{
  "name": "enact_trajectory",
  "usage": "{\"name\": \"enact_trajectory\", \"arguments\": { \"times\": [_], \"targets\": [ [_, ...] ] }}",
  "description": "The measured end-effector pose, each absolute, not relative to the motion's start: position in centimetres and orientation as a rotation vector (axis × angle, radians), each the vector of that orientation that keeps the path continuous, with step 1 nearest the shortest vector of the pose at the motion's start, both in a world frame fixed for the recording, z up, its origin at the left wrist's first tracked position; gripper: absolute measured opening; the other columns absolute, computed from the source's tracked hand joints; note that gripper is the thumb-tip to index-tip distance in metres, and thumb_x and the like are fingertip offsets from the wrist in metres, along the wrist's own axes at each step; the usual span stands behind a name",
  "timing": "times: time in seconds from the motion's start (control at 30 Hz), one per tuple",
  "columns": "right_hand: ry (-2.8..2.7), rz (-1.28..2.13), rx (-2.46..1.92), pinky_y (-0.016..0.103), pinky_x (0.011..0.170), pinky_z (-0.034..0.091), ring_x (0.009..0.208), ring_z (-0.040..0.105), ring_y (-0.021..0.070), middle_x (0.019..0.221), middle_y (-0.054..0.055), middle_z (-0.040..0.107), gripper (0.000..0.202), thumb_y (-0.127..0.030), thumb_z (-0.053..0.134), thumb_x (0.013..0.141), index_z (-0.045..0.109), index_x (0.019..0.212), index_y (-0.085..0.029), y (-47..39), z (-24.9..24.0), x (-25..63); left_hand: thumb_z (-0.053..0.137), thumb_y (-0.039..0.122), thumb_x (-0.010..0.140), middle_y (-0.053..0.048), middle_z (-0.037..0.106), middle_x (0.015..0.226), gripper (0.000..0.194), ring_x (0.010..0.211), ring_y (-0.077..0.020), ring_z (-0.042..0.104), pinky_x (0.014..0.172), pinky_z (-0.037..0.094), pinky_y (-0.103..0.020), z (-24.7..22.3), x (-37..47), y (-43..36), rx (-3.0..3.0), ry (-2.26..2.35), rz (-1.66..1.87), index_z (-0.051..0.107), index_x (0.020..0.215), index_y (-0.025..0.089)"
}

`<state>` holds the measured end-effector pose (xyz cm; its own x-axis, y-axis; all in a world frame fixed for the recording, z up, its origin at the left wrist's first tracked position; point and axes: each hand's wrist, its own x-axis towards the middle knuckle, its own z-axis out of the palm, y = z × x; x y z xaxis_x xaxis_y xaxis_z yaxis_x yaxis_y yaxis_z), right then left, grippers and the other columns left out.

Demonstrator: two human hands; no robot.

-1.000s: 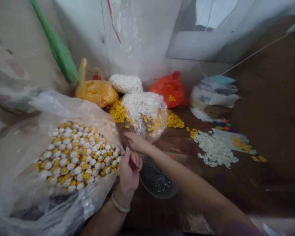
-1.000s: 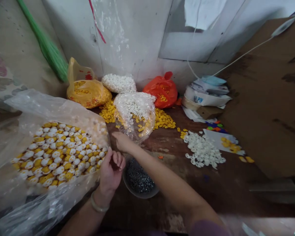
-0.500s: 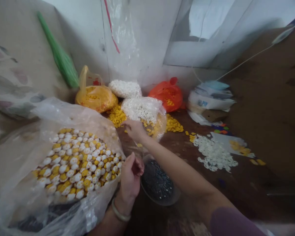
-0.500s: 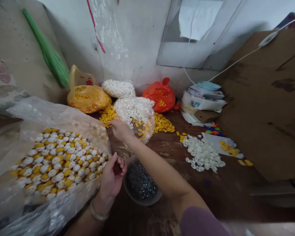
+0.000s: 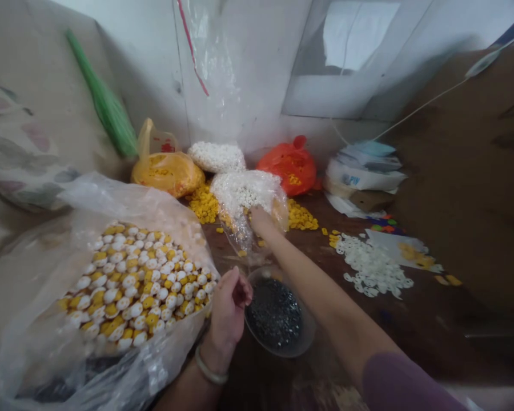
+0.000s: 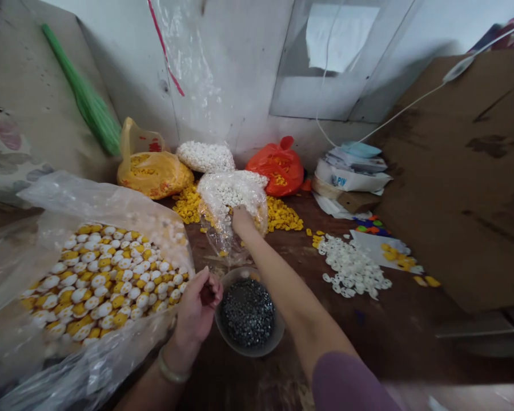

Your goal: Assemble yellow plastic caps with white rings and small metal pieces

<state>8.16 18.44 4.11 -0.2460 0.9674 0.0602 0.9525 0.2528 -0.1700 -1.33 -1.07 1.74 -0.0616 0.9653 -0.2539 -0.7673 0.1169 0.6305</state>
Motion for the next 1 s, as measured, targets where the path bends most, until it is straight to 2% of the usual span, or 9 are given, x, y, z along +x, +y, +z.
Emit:
{"name": "enact_trajectory", "arguments": {
  "times": [0.07,0.13,0.2,0.33,0.57,0.73,0.83,0.9,1.0],
  "targets": [
    [-2.387,0.060,-1.699,0.042,0.098,0.043,0.118,0.050,0.0277,0.128,0.022,0.049,0.035,-0.006,0.033,0.097,0.050,0.128,-0.006,17.7,4.9,6.8,0.075,0.046,0.069,0.003,0.051,0.051,0.039,0.047,-0.0078,0.047,0.043,0.031,-0.020,1.7,-1.2,-1.1,0.337,0.755,1.466,0.054,0.057,0.015],
    [-2.494,0.030,-1.501,0.037,0.104,0.038,0.124,0.044,0.0245,0.132,0.017,0.049,0.038,-0.005,0.033,0.097,0.050,0.131,-0.011,16.8,5.1,4.8,0.076,0.046,0.068,0.003,0.052,0.051,0.039,0.046,-0.0078,0.047,0.043,0.032,-0.020,1.6,-1.2,-1.1,0.321,0.764,1.489,0.054,0.057,0.015],
    [-2.646,0.058,-1.312,0.031,0.101,0.040,0.118,0.049,0.0211,0.124,0.011,0.056,0.031,-0.010,0.043,0.096,0.057,0.123,-0.016,15.9,4.4,2.5,0.077,0.046,0.066,0.004,0.052,0.051,0.039,0.045,-0.0075,0.047,0.043,0.032,-0.020,1.6,-1.2,-1.0,0.285,0.785,1.527,0.054,0.057,0.016],
    [-2.797,0.072,-1.290,0.033,0.090,0.047,0.102,0.057,0.0234,0.106,0.016,0.065,0.017,-0.008,0.052,0.092,0.064,0.103,-0.007,15.1,1.5,-0.4,0.077,0.047,0.066,0.004,0.053,0.051,0.039,0.045,-0.0073,0.047,0.042,0.032,-0.019,1.6,-1.5,-0.9,0.284,0.814,1.573,0.055,0.059,0.016],
    [-2.771,0.130,-1.498,0.041,0.089,0.050,0.102,0.061,0.0222,0.110,0.009,0.064,0.015,-0.016,0.055,0.096,0.062,0.108,-0.010,15.6,-0.1,1.0,0.078,0.040,0.068,0.001,0.059,0.062,0.029,0.054,-0.0083,0.051,0.048,0.039,-0.019,1.5,-1.6,-1.1,0.311,0.766,1.570,0.063,0.069,0.015],
    [-2.687,0.376,-1.410,0.035,0.082,0.051,0.096,0.064,0.0245,0.104,0.017,0.067,0.019,-0.002,0.050,0.089,0.060,0.105,-0.007,14.0,2.2,3.2,0.078,0.031,0.068,0.000,0.064,0.069,0.022,0.060,-0.0088,0.057,0.053,0.043,-0.018,1.2,-1.5,-0.8,0.241,0.735,1.589,0.065,0.075,0.015],
    [-2.607,0.536,-1.308,0.030,0.081,0.051,0.095,0.065,0.0188,0.105,0.012,0.067,0.027,0.001,0.050,0.086,0.054,0.109,-0.012,12.6,4.8,6.1,0.078,0.026,0.069,0.000,0.067,0.072,0.019,0.062,-0.0092,0.061,0.056,0.046,-0.018,1.0,-1.6,-0.5,0.155,0.727,1.595,0.065,0.078,0.015],
    [-2.512,0.785,-1.155,0.026,0.080,0.052,0.093,0.065,0.0142,0.103,0.007,0.067,0.029,0.000,0.050,0.085,0.048,0.111,-0.014,11.4,6.5,8.3,0.077,0.026,0.072,-0.002,0.069,0.074,0.018,0.063,-0.0096,0.063,0.058,0.048,-0.018,0.9,-1.6,-0.5,0.125,0.718,1.575,0.066,0.080,0.015],
    [-2.284,1.329,-0.850,0.024,0.075,0.052,0.087,0.065,0.0123,0.096,0.004,0.067,0.027,-0.002,0.053,0.083,0.046,0.104,-0.016,9.3,8.1,11.0,0.078,0.028,0.074,-0.005,0.073,0.084,0.023,0.069,-0.0112,0.067,0.061,0.051,-0.019,0.9,-1.4,-0.7,0.155,0.692,1.495,0.068,0.089,0.014]
  ]
}}
